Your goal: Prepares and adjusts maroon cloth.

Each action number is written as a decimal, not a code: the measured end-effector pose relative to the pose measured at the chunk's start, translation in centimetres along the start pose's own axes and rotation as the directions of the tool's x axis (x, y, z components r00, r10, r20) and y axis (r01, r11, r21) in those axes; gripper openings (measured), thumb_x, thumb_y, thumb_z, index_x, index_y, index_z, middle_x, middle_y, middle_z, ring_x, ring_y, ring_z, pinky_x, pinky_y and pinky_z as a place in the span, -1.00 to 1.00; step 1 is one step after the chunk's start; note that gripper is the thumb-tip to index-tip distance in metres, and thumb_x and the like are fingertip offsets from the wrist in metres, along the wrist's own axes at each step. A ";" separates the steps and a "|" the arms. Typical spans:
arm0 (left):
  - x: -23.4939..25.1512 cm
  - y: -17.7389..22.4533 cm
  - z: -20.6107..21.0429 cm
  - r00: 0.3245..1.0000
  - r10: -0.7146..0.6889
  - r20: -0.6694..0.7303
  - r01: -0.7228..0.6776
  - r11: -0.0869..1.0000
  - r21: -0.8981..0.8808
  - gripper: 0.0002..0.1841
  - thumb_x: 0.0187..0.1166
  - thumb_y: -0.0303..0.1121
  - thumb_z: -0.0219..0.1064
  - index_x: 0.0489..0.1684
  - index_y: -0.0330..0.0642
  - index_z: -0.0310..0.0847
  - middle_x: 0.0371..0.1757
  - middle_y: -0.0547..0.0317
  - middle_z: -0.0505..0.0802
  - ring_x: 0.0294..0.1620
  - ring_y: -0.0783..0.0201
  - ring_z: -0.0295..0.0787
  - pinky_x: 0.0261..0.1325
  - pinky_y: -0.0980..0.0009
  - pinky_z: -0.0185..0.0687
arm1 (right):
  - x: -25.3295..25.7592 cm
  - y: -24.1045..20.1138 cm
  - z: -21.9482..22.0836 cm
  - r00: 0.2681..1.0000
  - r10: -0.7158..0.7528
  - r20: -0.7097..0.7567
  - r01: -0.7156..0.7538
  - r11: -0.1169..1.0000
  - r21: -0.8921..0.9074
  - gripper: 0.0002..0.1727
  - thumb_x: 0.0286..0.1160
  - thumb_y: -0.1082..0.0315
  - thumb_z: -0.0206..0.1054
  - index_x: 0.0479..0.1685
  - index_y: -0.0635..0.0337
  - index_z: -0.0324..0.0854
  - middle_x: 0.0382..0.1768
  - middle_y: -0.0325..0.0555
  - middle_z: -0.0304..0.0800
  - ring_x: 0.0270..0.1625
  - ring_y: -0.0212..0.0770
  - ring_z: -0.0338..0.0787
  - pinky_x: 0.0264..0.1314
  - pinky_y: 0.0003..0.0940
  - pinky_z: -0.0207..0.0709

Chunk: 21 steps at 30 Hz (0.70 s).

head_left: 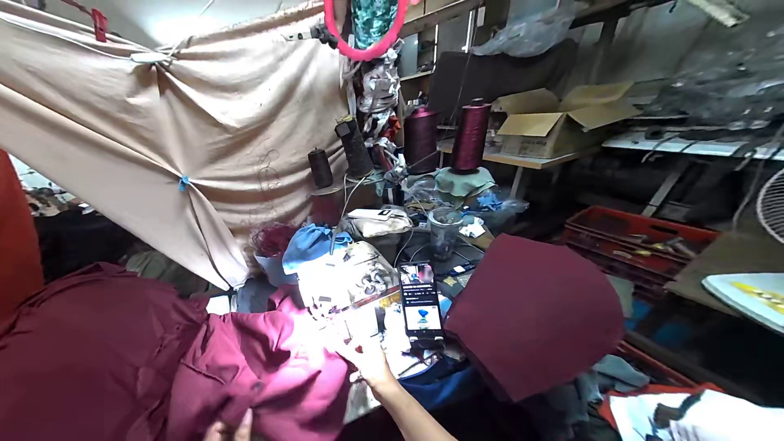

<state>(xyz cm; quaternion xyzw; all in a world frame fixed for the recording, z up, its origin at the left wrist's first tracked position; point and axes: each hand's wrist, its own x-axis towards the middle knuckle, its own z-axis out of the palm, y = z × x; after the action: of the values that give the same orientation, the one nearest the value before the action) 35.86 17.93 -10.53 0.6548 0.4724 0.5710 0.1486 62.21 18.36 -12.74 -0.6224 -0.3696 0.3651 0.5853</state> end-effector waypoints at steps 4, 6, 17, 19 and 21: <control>10.3 -1.2 -2.4 0.930 0.337 0.149 -0.366 0.801 0.474 -0.69 0.47 -0.37 0.40 -0.17 -0.58 0.76 -0.08 -0.54 0.82 0.12 -0.58 0.71 0.25 -0.43 0.46 | -0.2 0.1 1.4 0.997 -0.033 0.076 0.022 0.989 0.148 -0.75 0.40 0.28 0.54 -0.28 0.32 0.70 -0.31 -0.13 0.73 -0.21 -0.32 0.69 0.00 -0.31 0.60; 13.2 -3.9 -0.9 0.920 0.259 0.293 -0.384 0.742 0.549 -0.70 0.47 -0.30 0.47 -0.16 -0.47 0.80 -0.08 -0.46 0.85 0.19 -0.60 0.68 0.20 -0.54 0.39 | -0.3 -0.1 2.6 0.989 0.019 0.148 -0.065 0.946 0.317 -0.80 0.44 0.36 0.51 -0.25 0.30 0.63 -0.36 -0.17 0.69 -0.33 -0.36 0.67 -0.17 -0.37 0.63; 7.3 -1.7 3.6 0.891 0.417 0.181 -0.454 0.808 0.375 -0.39 0.44 0.05 0.41 0.12 -0.44 0.69 0.12 -0.36 0.82 0.23 -0.39 0.72 0.34 -0.33 0.48 | -2.5 0.7 2.6 0.874 0.092 0.478 -0.380 0.741 0.554 -0.88 0.47 0.47 0.37 -0.10 0.09 0.66 -0.29 -0.30 0.81 -0.28 -0.44 0.74 -0.17 -0.46 0.64; 3.0 0.3 4.2 0.851 0.470 0.233 -0.512 0.842 0.171 -0.20 0.35 0.21 0.50 0.21 -0.48 0.63 0.16 -0.40 0.80 0.25 -0.34 0.71 0.41 -0.25 0.49 | -2.7 0.6 2.4 0.915 0.107 0.389 -0.299 0.827 0.476 -0.94 0.47 0.39 0.41 -0.19 0.13 0.65 -0.40 -0.32 0.76 -0.36 -0.45 0.71 -0.24 -0.48 0.62; -1.0 0.8 5.7 0.823 0.481 0.300 -0.530 0.841 0.106 -0.01 0.18 0.39 0.53 0.42 -0.33 0.55 0.30 -0.35 0.76 0.34 -0.27 0.67 0.44 -0.23 0.48 | -3.1 0.4 2.2 0.961 0.094 0.261 -0.198 0.890 0.410 -0.87 0.44 0.35 0.44 -0.25 0.19 0.61 -0.37 -0.25 0.69 -0.29 -0.40 0.68 -0.14 -0.39 0.62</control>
<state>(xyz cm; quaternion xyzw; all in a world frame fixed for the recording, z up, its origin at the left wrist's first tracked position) 41.37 18.73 -12.28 0.8372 0.3081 0.4518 -0.0092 58.84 16.61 -13.15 -0.4558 -0.2978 0.5519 0.6316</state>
